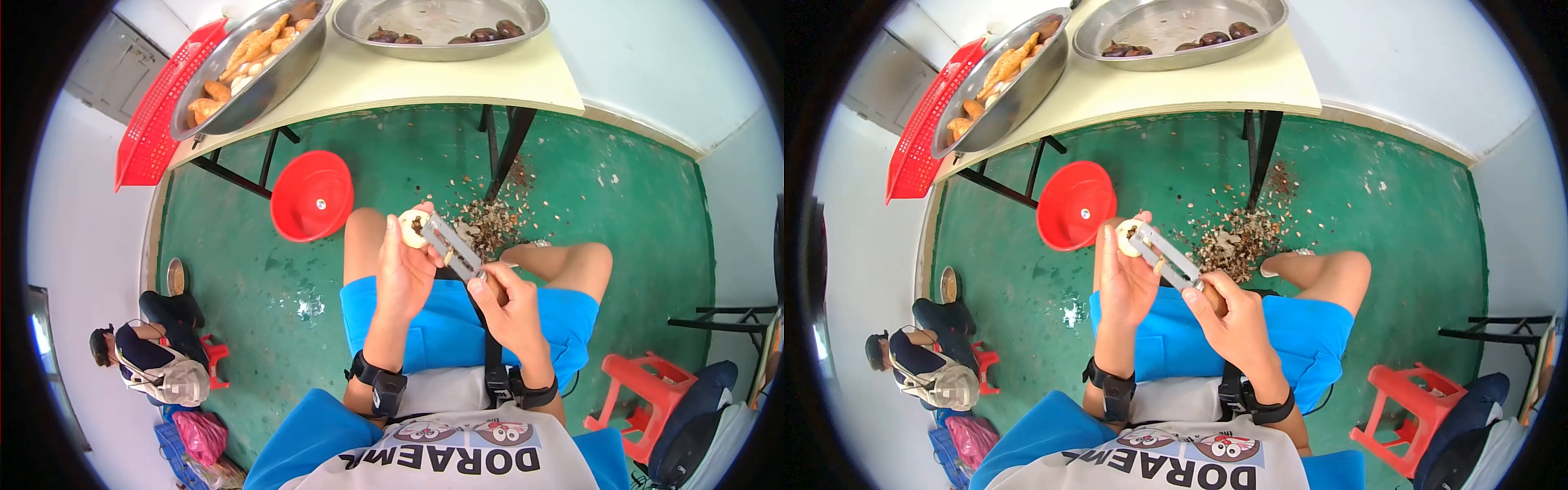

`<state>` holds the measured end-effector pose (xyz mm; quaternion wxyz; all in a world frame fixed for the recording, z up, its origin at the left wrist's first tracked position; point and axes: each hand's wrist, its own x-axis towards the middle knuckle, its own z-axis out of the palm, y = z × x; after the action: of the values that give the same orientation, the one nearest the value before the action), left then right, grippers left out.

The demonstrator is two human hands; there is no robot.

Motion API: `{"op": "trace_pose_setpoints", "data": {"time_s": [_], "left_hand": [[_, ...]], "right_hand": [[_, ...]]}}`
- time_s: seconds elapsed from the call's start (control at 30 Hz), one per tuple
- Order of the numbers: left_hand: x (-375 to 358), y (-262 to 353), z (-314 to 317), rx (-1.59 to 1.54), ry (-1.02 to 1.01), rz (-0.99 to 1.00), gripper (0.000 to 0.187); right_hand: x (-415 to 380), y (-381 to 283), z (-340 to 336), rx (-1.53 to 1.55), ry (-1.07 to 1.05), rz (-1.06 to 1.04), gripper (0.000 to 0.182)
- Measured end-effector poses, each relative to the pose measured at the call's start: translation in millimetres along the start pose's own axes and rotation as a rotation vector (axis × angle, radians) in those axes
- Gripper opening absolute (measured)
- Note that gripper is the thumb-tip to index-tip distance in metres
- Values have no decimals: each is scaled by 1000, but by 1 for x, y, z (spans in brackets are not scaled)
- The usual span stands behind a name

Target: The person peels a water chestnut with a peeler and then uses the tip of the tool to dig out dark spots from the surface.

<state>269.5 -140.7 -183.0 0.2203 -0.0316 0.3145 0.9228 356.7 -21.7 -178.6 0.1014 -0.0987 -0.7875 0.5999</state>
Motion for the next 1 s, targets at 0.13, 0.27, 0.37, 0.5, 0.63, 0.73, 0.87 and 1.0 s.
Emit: {"op": "trace_pose_setpoints", "data": {"time_s": [0.13, 0.27, 0.37, 0.5, 0.63, 0.73, 0.87, 1.0], "left_hand": [[-2, 8, -3, 219, 103, 170, 43], [1, 5, -10, 337, 193, 238, 46], [2, 5, -16, 220, 130, 218, 41], [2, 6, -16, 231, 75, 277, 36], [2, 4, -17, 216, 119, 301, 29], [2, 5, -21, 233, 78, 291, 27], [4, 1, -10, 298, 200, 361, 38], [2, 2, -6, 327, 204, 380, 33]], "right_hand": [[-2, -4, 1, -25, -135, 16, 23], [-2, -4, 3, -40, -184, 0, 24], [-2, -4, 3, -34, -210, 7, 25], [-2, -4, 2, -29, -220, 29, 25], [-2, -4, 2, -9, -249, 42, 23], [-2, -4, 1, -20, -255, 29, 23], [-2, -5, 0, -11, -260, 41, 24], [-3, -7, -2, 7, -284, 54, 23]]}}
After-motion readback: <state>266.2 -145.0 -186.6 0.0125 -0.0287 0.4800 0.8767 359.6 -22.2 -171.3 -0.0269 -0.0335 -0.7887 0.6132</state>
